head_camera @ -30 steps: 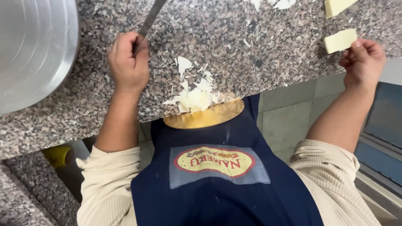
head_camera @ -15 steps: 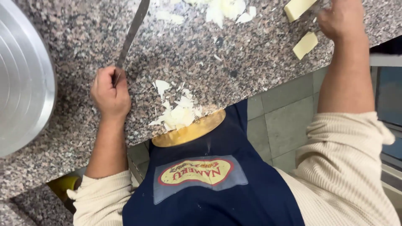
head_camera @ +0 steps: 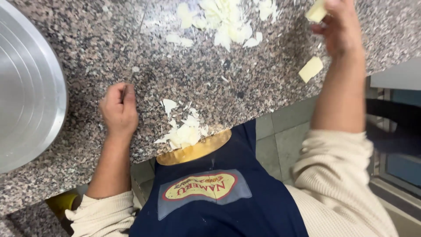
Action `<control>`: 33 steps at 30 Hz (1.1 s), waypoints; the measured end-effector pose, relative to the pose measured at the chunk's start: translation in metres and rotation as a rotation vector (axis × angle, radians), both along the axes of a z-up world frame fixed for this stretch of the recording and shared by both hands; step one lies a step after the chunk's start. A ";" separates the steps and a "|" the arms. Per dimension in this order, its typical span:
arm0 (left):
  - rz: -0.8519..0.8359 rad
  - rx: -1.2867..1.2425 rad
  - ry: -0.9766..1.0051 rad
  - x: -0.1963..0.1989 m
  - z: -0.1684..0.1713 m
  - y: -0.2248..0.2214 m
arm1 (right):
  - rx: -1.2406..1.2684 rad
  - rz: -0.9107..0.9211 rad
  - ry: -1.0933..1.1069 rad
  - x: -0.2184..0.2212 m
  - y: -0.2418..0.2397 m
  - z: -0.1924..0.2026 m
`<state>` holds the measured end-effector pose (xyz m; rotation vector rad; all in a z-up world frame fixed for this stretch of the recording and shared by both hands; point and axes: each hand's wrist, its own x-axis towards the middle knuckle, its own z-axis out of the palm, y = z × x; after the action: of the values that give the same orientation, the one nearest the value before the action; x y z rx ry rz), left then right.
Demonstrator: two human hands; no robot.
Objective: The person shaves a block of white chocolate with a knife, gathers the shavings, and presses them onto the sides and tops of two cakes. They then finish the cakes by arranging chocolate discs and cherries on top.
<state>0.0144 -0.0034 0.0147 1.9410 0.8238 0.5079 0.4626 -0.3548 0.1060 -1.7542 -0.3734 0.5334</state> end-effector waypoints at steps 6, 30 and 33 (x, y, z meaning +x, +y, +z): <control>-0.358 -0.031 -0.042 0.056 0.047 -0.052 | 0.849 -0.138 0.491 -0.095 0.072 -0.007; -0.486 0.159 -0.189 0.088 0.095 -0.111 | 0.852 -0.268 0.391 -0.146 0.140 -0.003; -0.489 0.165 -0.162 0.089 0.091 -0.113 | 0.862 -0.278 0.407 -0.145 0.142 -0.002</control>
<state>0.1034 -0.1166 0.1061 2.1266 0.1921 0.4358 0.3179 -0.2130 0.1036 -0.8183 -0.0405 0.4215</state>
